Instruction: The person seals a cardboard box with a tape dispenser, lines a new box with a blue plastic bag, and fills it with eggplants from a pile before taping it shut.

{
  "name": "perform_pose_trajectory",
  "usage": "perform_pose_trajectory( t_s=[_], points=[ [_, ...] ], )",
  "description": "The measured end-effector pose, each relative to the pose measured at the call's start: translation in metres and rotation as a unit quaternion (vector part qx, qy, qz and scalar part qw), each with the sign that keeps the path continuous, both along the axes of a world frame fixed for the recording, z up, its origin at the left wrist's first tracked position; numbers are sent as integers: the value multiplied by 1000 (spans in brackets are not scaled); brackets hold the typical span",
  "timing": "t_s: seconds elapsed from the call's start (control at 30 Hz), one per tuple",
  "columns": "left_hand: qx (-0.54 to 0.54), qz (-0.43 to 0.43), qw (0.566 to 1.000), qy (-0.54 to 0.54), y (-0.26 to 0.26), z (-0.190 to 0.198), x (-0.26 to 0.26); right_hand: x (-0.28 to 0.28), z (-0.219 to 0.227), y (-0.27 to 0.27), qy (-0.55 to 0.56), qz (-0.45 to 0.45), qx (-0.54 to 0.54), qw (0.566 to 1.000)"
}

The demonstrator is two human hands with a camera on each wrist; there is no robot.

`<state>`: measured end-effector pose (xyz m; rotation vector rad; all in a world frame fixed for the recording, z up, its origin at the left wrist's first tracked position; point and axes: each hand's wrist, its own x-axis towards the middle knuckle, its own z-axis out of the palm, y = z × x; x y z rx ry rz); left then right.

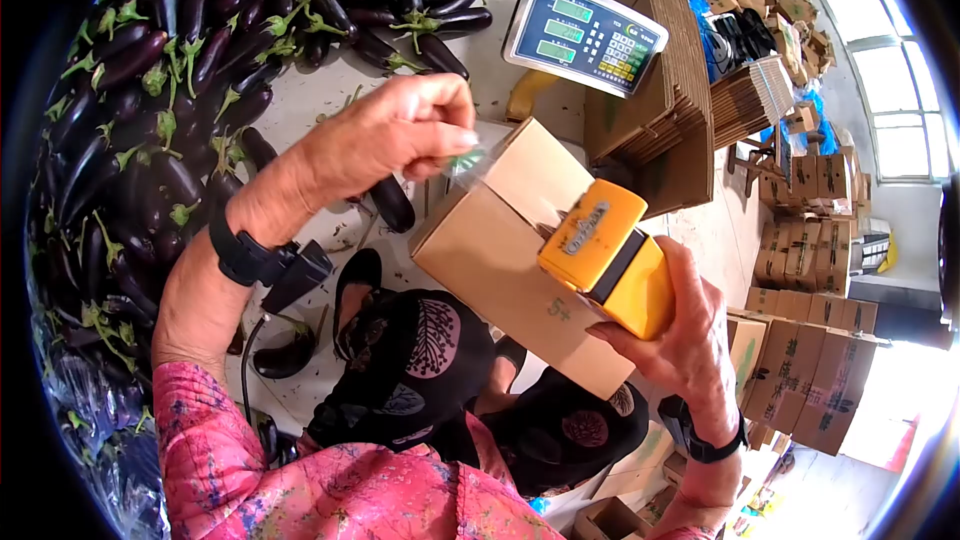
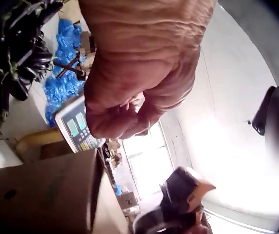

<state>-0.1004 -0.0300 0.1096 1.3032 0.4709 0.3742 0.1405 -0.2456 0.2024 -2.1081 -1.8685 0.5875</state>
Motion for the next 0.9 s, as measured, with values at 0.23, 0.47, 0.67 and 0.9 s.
perform_pose_trajectory(
  t_s=[0.23, 0.47, 0.67, 0.9],
  points=[
    [-32, 28, 999, 15, 41, -41, -39, -4, 3, 3, -54, -18, -51, 997],
    [-51, 48, 996, 49, 46, -76, -39, -14, -11, 19, -77, 4, -41, 996],
    [-109, 64, 992, 13, 45, -89, -38, -24, -10, 31, -102, -1, -57, 993],
    [-143, 39, 989, 21, 30, -145, -23, -31, -12, 39, -141, 7, -67, 988]
  ],
)
